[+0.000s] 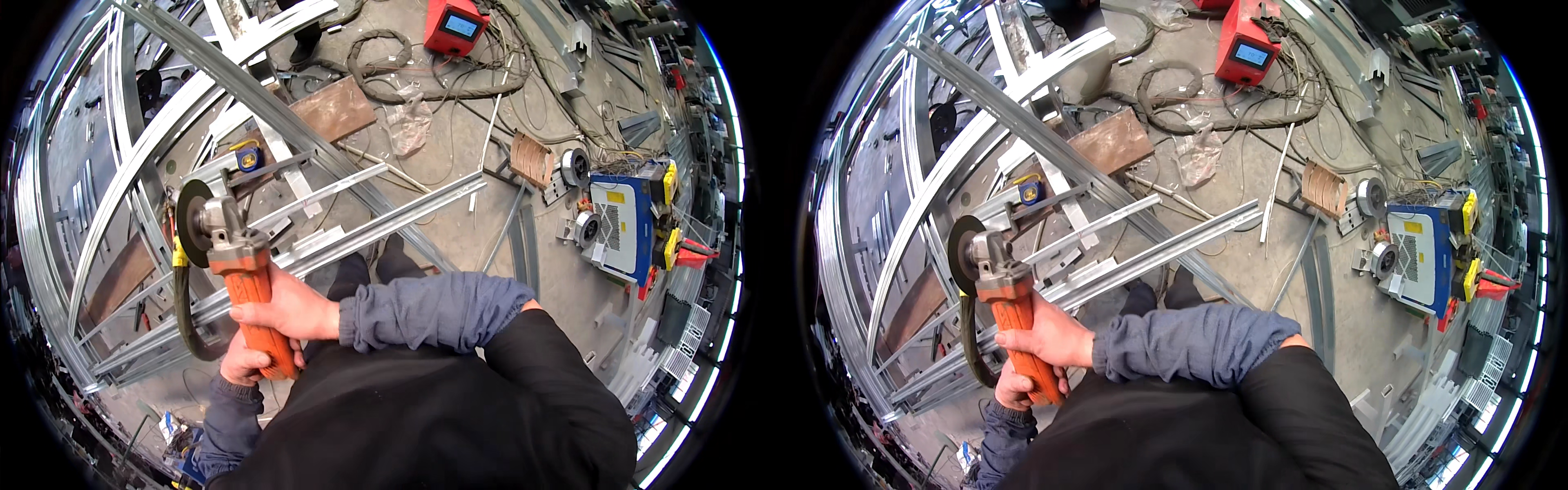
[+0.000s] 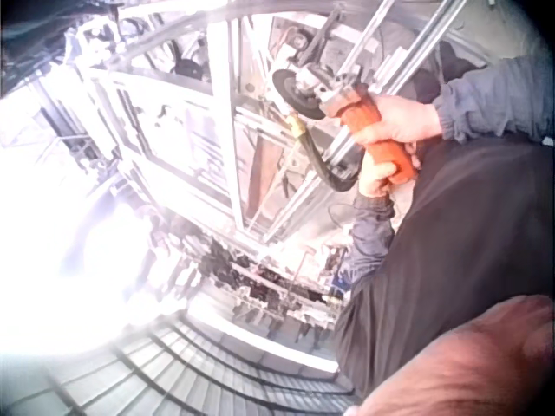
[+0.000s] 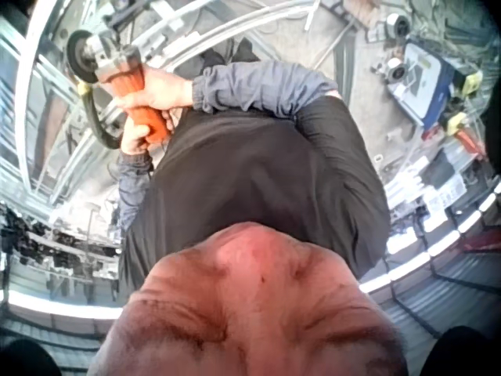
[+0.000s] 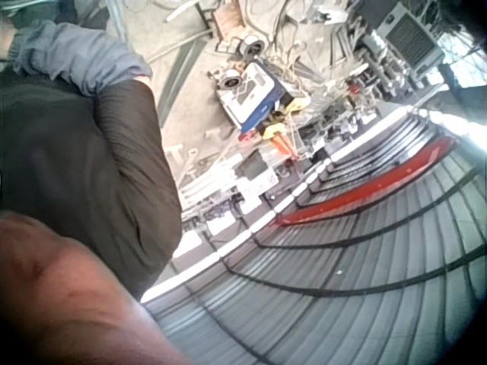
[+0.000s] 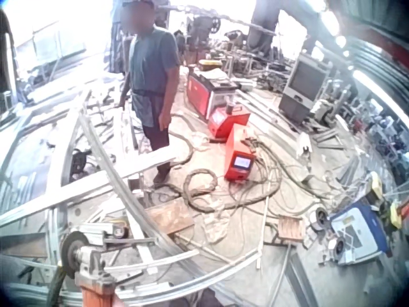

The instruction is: The person assembles a metal frame structure by aligning aluminum profiles, cutting them with an angle grinder, and fastening them with a pneumatic nail gun. The person repeatedly positions and secures crossbars to form a rectangular frame.

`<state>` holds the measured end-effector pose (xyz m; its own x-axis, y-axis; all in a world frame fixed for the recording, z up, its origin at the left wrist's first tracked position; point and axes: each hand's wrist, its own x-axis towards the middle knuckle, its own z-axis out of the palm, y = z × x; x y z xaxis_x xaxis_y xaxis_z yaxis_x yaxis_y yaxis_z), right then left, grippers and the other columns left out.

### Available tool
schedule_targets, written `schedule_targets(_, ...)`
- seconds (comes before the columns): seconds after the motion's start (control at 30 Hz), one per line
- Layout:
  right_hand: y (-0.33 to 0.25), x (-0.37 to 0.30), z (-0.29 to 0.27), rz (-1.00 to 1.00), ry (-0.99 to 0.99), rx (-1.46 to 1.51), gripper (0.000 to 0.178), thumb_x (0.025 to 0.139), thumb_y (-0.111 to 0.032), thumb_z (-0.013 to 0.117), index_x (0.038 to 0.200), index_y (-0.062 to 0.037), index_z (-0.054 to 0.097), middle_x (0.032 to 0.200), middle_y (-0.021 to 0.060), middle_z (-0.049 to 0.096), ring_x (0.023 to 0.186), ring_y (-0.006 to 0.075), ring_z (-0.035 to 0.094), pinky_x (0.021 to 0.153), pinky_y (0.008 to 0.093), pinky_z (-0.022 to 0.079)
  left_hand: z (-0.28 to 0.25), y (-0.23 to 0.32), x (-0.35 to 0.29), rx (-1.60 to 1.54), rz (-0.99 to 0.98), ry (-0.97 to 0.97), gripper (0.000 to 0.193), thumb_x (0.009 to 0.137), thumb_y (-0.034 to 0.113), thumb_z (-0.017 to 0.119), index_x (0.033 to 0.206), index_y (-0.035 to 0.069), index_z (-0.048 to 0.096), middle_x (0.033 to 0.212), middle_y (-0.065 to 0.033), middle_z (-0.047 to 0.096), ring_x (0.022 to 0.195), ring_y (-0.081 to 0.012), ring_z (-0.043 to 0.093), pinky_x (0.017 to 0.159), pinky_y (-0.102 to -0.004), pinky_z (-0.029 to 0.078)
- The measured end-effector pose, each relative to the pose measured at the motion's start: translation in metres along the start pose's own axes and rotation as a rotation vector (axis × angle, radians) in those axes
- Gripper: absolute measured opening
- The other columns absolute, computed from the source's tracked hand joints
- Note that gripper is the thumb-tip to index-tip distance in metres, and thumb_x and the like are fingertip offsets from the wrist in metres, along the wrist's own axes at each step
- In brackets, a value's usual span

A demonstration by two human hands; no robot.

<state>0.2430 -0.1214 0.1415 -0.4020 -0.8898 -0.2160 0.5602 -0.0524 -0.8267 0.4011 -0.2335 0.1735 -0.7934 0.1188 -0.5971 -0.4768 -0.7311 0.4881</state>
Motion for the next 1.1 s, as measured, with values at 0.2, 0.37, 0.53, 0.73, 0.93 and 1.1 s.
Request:
schedule_targets(0.2, -0.012, -0.002, 0.006, 0.221, -0.260, -0.026, 0.083, 0.096, -0.049, 0.083, 0.153, 0.0002, 0.049, 0.135, 0.0133, 0.066, 0.126, 0.0230, 0.064, 0.111, 0.0393, 0.052, 0.004, -0.036, -0.037, -0.154, 0.142, 0.131, 0.070, 0.080, 0.025, 0.087, 0.133, -0.009, 0.058, 0.109, -0.0239, 0.070, 0.091, -0.0417, 0.077, 0.077, -0.0553, 0.067)
schedule_targets(0.37, -0.032, -0.009, -0.024, 0.285, -0.621, -0.339, 0.083, 0.098, -0.048, 0.081, 0.154, 0.0052, 0.052, 0.140, 0.0221, 0.069, 0.127, 0.0270, 0.068, 0.113, 0.0378, 0.052, 0.045, -0.079, -0.059, -0.276, 0.353, 0.217, 0.077, 0.082, 0.025, 0.085, 0.145, -0.003, 0.050, 0.111, -0.0229, 0.068, 0.091, -0.0409, 0.076, 0.078, -0.0567, 0.066)
schedule_targets(0.53, -0.029, -0.027, -0.173, -0.308, -0.211, -1.424, 0.071, 0.079, -0.024, 0.084, 0.142, -0.0021, 0.060, 0.134, 0.0187, 0.067, 0.127, 0.0404, 0.062, 0.112, 0.0493, 0.050, 0.069, -0.140, -0.078, -0.438, 0.626, 0.339, 0.082, 0.081, 0.022, 0.086, 0.151, 0.005, 0.047, 0.110, -0.0197, 0.067, 0.093, -0.0402, 0.075, 0.081, -0.0583, 0.066)
schedule_targets(0.73, 0.020, -0.025, -0.247, 0.016, -0.364, -1.911, 0.048, 0.080, -0.018, 0.085, 0.118, -0.0067, 0.059, 0.115, 0.0151, 0.071, 0.109, 0.0362, 0.072, 0.095, 0.0502, 0.058, 0.076, -0.212, -0.096, -0.563, 0.802, 0.504, 0.076, 0.085, 0.026, 0.085, 0.150, 0.009, 0.049, 0.116, -0.0157, 0.068, 0.100, -0.0364, 0.074, 0.088, -0.0569, 0.065)
schedule_targets(0.93, 0.015, -0.025, -0.251, -0.038, -0.473, -1.837, 0.036, 0.084, -0.010, 0.075, 0.114, -0.0068, 0.056, 0.104, 0.0192, 0.071, 0.102, 0.0418, 0.073, 0.087, 0.0530, 0.060, 0.077, -0.283, -0.098, -0.670, 0.898, 0.673, 0.072, 0.090, 0.031, 0.081, 0.151, 0.009, 0.050, 0.118, -0.0146, 0.069, 0.101, -0.0337, 0.074, 0.087, -0.0541, 0.065)
schedule_targets(1.1, 0.015, -0.021, -0.255, -0.037, -0.495, -1.788, 0.038, 0.080, -0.009, 0.077, 0.111, -0.0069, 0.054, 0.101, 0.0205, 0.072, 0.097, 0.0453, 0.073, 0.084, 0.0556, 0.060, 0.076, -0.318, -0.090, -0.755, 0.916, 0.725, 0.069, 0.092, 0.031, 0.081, 0.150, 0.009, 0.052, 0.119, -0.0143, 0.070, 0.102, -0.0334, 0.075, 0.089, -0.0549, 0.064)
